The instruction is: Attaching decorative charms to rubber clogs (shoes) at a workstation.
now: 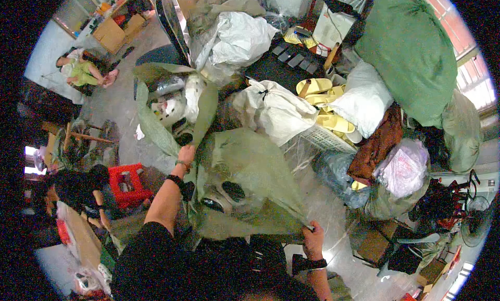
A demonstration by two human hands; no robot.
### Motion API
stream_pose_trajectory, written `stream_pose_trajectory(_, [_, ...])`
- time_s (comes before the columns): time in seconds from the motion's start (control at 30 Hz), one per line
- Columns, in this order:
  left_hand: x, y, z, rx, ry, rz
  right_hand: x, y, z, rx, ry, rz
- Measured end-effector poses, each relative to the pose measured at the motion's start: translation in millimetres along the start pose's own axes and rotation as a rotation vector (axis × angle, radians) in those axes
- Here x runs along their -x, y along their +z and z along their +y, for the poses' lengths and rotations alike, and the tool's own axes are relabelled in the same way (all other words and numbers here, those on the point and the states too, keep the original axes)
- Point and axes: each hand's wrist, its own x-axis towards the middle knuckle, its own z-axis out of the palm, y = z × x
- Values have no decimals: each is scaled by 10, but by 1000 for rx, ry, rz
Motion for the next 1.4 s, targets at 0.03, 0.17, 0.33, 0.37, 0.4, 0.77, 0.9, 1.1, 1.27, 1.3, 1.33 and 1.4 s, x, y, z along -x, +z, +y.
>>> stream_pose_trajectory(0.03, [-14, -43, 52, -48, 54, 32, 86, -38, 11, -95, -9, -34])
stream_pose_trajectory(0.17, [84, -236, 428, -111, 219, 130, 361, -326, 256, -292, -15, -98])
stream_pose_trajectory(0.33, [664, -354, 1004, -250, 369, 96, 795, -836, 315, -417, 4, 21])
stream_pose_trajectory(0.37, [757, -281, 991, -263, 386, 63, 891, -940, 272, -411, 27, 67])
stream_pose_trajectory(0.4, [792, -233, 920, -273, 379, 43, 948, -1032, 215, -291, 2, 43])
stream_pose_trajectory(0.77, [622, 1284, 92, -655, 726, -239, 1800, -1726, 528, -408, 45, 593])
stream_pose_trajectory(0.9, [996, 1606, 941, -696, 836, -399, 2199, -1821, 634, -679, 15, 804])
stream_pose_trajectory(1.1, [673, 1342, 1172, -308, 562, -575, 2342, -1925, 1081, -765, -84, 852])
stream_pose_trajectory(1.27, [792, 933, 1165, 8, 239, -909, 2301, -2089, 959, -945, -74, 841])
stream_pose_trajectory(1.3, [1091, 1003, 1145, -376, 673, -816, 2218, -2128, 1059, -898, -95, 855])
stream_pose_trajectory(1.33, [1239, 976, 1144, -765, 1081, -651, 2145, -2168, 1089, -901, -101, 836])
stream_pose_trajectory(1.4, [1271, 985, 824, -781, 866, -541, 2027, -2206, 1053, -1004, -74, 704])
